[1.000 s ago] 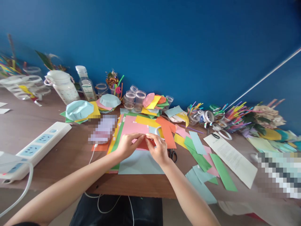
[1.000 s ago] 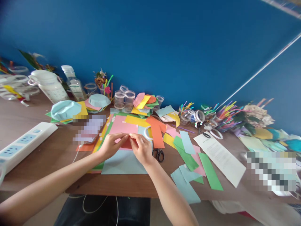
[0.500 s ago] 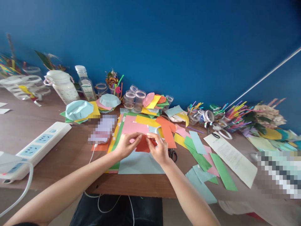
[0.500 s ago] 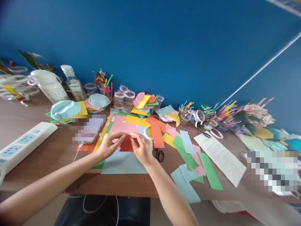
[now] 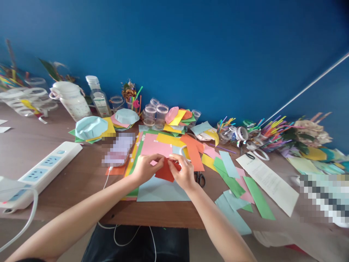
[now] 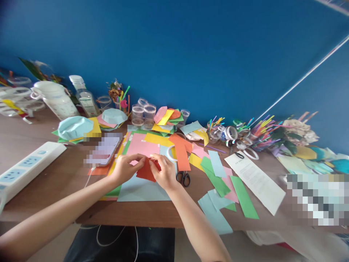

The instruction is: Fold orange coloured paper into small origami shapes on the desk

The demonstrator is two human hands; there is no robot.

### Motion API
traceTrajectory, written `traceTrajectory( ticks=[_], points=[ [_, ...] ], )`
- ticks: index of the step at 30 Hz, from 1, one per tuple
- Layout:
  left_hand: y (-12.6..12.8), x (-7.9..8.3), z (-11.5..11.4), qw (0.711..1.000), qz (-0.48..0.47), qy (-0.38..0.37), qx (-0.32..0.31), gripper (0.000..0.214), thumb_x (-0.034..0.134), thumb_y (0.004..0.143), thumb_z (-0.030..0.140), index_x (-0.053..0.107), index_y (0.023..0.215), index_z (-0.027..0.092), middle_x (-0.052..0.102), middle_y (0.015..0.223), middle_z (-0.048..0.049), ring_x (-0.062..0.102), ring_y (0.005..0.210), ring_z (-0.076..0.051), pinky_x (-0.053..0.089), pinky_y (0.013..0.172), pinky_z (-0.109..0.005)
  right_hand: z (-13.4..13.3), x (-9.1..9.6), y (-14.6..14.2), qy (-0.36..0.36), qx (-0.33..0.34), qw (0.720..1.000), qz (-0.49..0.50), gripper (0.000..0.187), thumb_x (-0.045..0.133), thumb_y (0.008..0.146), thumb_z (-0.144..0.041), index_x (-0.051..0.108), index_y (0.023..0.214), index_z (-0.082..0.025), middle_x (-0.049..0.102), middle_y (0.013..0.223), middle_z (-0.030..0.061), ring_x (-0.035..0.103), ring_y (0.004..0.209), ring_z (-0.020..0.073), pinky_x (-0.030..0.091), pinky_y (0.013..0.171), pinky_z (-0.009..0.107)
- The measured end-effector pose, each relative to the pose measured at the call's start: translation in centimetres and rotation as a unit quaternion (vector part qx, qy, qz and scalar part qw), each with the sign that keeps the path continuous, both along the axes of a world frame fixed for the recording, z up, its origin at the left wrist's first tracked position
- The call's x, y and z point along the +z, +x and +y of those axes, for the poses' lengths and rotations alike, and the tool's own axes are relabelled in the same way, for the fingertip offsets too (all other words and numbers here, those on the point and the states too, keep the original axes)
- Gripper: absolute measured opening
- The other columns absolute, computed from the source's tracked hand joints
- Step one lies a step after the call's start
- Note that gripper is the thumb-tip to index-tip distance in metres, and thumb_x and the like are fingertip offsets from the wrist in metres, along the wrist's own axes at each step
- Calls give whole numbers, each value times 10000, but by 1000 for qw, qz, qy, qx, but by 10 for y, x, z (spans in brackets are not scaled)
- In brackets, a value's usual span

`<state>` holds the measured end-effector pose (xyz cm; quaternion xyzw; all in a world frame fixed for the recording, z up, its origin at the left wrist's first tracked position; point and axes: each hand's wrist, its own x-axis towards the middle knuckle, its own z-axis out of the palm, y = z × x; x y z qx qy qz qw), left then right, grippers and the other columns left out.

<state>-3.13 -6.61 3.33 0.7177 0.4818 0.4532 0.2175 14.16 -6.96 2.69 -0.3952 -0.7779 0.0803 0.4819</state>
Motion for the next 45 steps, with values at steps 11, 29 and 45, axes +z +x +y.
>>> traceTrajectory(
  ticks=[11,29,45],
  points=[
    [-2,3,6,994,-45,-79,-61,272,411,918,375,554,816,167,585,686,2,514,596,-107,383,520,-189,9,3,6,-176,40,981,65,297,590,848,-355,540,1109,-223,660,794,13,652,747,155,535,689,273],
    [-4,-17,22,923,-164,-282,-202,325,628,782,415,585,908,119,633,694,-18,611,600,-141,473,518,-234,21,-18,7,-291,7,943,159,349,648,773,-429,547,1027,-213,608,642,-38,551,510,107,451,497,213],
    [1,-14,18,884,-251,-376,-120,487,791,645,362,548,1007,146,706,822,-57,697,741,-199,583,632,-308,12,-21,-6,-228,-66,947,219,336,664,763,-383,515,1014,-216,600,622,-45,564,532,121,475,525,228]
  ],
)
